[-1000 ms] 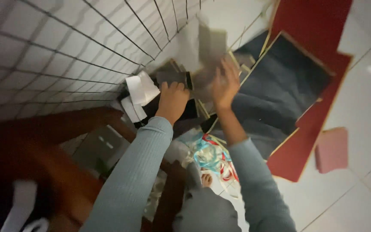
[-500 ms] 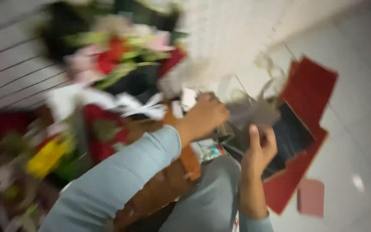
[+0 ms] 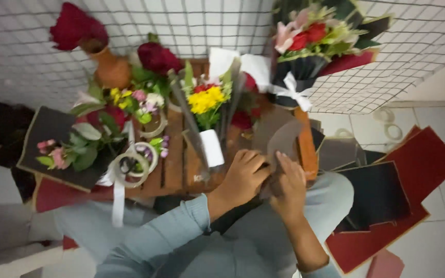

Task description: Wrapping multiple flower bouquets with decorative paper and securing them with tape.

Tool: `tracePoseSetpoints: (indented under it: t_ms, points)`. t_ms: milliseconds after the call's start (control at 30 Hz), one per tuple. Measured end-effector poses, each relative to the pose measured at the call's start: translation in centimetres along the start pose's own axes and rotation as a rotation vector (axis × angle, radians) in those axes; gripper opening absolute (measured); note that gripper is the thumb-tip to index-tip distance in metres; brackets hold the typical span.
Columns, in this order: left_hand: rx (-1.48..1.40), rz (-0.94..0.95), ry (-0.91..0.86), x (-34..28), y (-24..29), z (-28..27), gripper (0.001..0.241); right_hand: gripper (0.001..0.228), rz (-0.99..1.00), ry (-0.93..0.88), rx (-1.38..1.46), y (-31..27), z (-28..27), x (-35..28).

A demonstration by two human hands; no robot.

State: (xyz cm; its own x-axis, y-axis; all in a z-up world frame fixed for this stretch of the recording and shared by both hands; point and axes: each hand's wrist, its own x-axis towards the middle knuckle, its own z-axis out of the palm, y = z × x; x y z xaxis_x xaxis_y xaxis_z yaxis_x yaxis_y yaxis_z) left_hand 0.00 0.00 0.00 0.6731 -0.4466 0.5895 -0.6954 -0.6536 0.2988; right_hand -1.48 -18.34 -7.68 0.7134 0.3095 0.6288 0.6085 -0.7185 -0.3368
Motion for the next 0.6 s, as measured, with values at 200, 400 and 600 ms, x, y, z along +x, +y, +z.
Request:
tracePoseSetpoints:
  t_ms: [200,400,600]
  points:
    - [-0.031,-0.005,0.002,-9.5,-4.0,7.9,0.012,0.036,0.19,-0.182,-0.096,-1.5,2.2,-2.6]
    - [-0.525,-0.423,-0.199,-5.3,-0.5,2.0,0.03,0.03,0.435,-0.038,0.057,-0.8,0.8,-4.2]
    - [-0.384,-0.279,-0.278,-8.8,-1.6,7.6,0.063,0.031,0.482,0.225,-0.088,-2.5,-1.6,-2.0]
